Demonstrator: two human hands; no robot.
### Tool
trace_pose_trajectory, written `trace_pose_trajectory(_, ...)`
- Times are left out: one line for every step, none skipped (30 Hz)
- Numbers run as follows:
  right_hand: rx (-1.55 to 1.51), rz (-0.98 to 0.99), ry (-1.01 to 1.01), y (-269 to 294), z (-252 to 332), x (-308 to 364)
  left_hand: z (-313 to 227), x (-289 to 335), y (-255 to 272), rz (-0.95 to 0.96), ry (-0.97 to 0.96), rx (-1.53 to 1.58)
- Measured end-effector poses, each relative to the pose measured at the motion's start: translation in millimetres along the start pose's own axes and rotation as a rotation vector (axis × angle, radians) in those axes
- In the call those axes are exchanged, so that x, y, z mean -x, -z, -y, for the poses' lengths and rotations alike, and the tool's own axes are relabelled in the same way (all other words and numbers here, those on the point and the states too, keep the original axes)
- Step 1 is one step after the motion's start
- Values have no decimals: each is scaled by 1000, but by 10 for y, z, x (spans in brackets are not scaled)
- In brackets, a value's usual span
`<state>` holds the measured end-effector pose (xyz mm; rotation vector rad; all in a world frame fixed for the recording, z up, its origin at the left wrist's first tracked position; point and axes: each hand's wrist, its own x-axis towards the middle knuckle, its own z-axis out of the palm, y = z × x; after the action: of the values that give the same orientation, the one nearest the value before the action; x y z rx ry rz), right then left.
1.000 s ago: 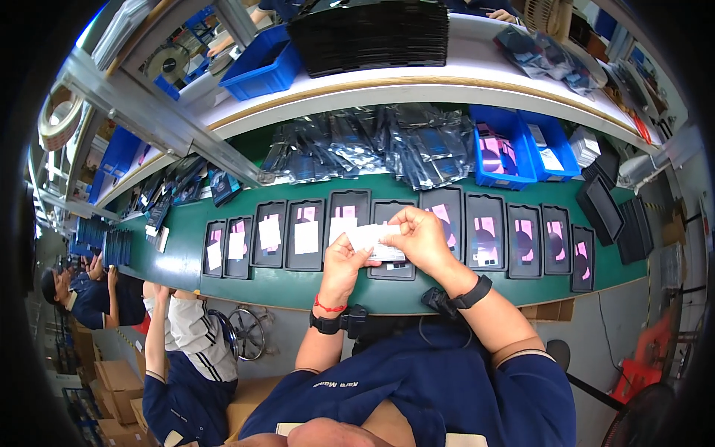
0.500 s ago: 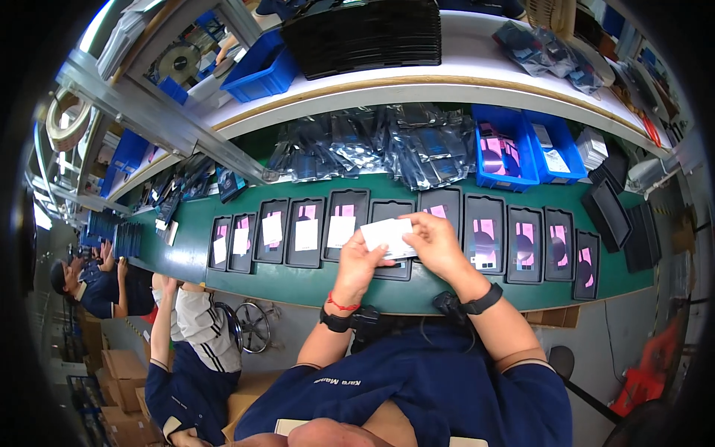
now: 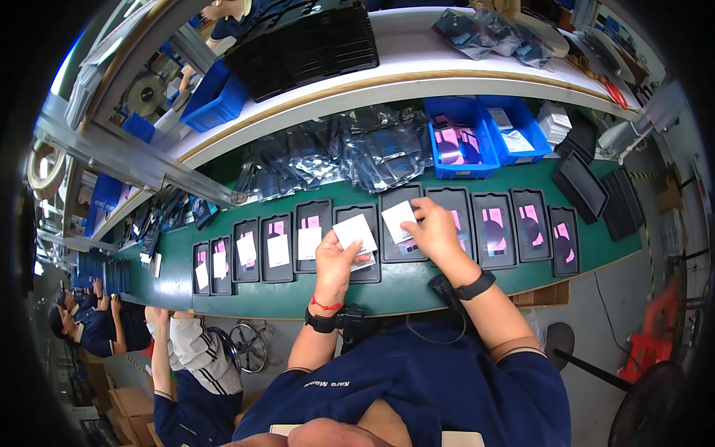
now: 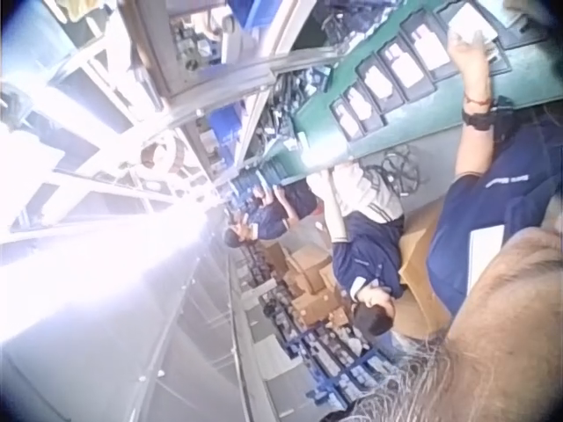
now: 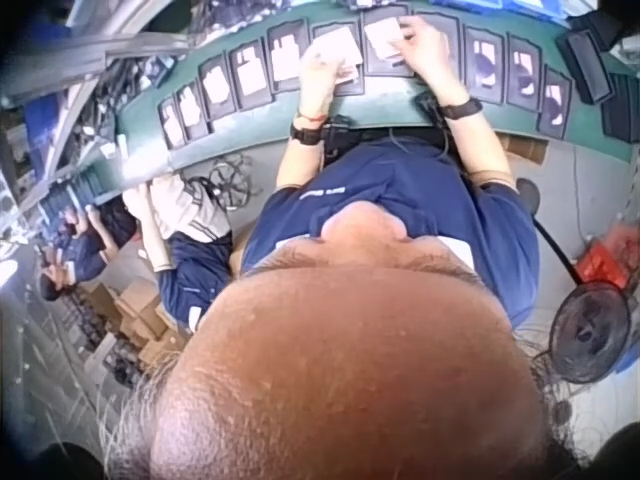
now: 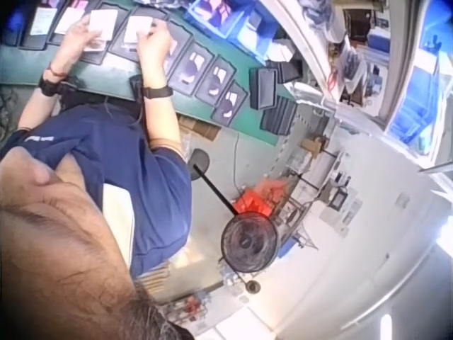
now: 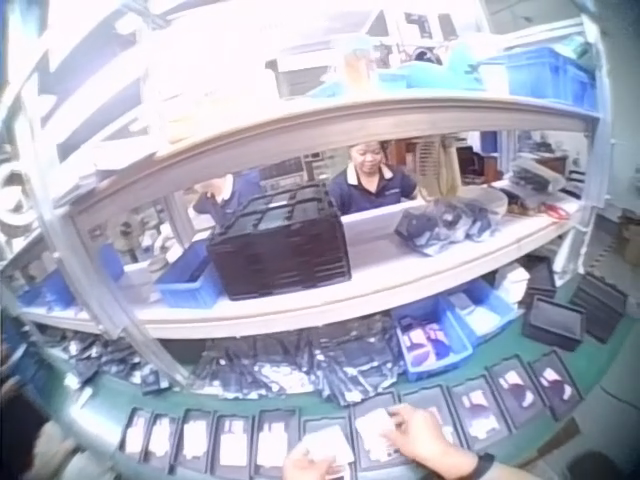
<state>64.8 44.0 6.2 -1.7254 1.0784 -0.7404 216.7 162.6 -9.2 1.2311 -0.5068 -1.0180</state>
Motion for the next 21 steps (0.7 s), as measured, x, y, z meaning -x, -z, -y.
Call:
trace_pose_trajectory(176, -104, 191, -22, -29, 38, -22, 10, -25, 14, 5, 0)
trace_pose_trajectory(355, -209, 381, -30, -34, 61, -44, 21, -62, 12, 4, -23)
trace_pose_trajectory(241, -144, 334, -21, 10, 102, -28, 39, -118, 15, 8, -44)
trace_pose_trajectory(155, -90, 347, -15, 60, 146, 3, 42, -193, 39, 18, -41)
trace_pose_trajectory(27, 33, 258, 16, 120, 199, 27, 46, -267, 87, 15, -42)
trace_pose_trajectory(-103, 153, 169, 68, 146, 246, 56, 52, -341, 137, 13, -42)
trace_pose_trajectory(-155, 105, 251, 49, -42, 239, 140, 48, -379, 242, 29, -56)
trace_pose_trajectory(-147, 85, 249, 136, -58, 228, 195, 46, -405, 264, 31, -55)
trace_pose_trajectory(-64, 21, 185, 251, -83, 214, 241, 56, -435, 252, -78, -173)
trace_pose_trajectory(17, -41, 120, 363, -107, 196, 273, 53, -470, 238, -190, -290)
trace_pose_trajectory(-184, -118, -2, 457, -241, 144, 188, 66, -588, 252, -287, -480)
trace_pose_trajectory(-95, -136, 12, 600, -322, 132, 178, 83, -658, 313, -475, -672)
trace_pose_trajectory(131, -124, -3, 703, -364, 157, 163, 92, -758, 435, -610, -826)
trace_pose_trajectory(348, -95, -18, 755, -371, 142, 167, 84, -844, 539, -742, -989)
trace_pose_trajectory(431, -153, 105, 787, -369, 148, 233, 110, -911, 630, -714, -1072)
trace_pose_trajectory(434, -158, 112, 866, -339, 99, 260, 152, -974, 696, -711, -1243)
trace_pose_trajectory(480, -243, 204, 970, -262, 33, 348, 159, -974, 749, -695, -1289)
trace_pose_trajectory(525, -328, 293, 1077, -181, -36, 408, 165, -962, 805, -676, -1333)
trace_pose_trajectory(529, -342, 311, 1204, -87, -181, 443, 173, -938, 795, -681, -1338)
trace_pose_trajectory(589, -358, 251, 1363, 18, -298, 443, 174, -962, 809, -682, -1356)
trace_pose_trajectory(648, -370, 216, 1477, 54, -475, 456, 171, -970, 816, -678, -1379)
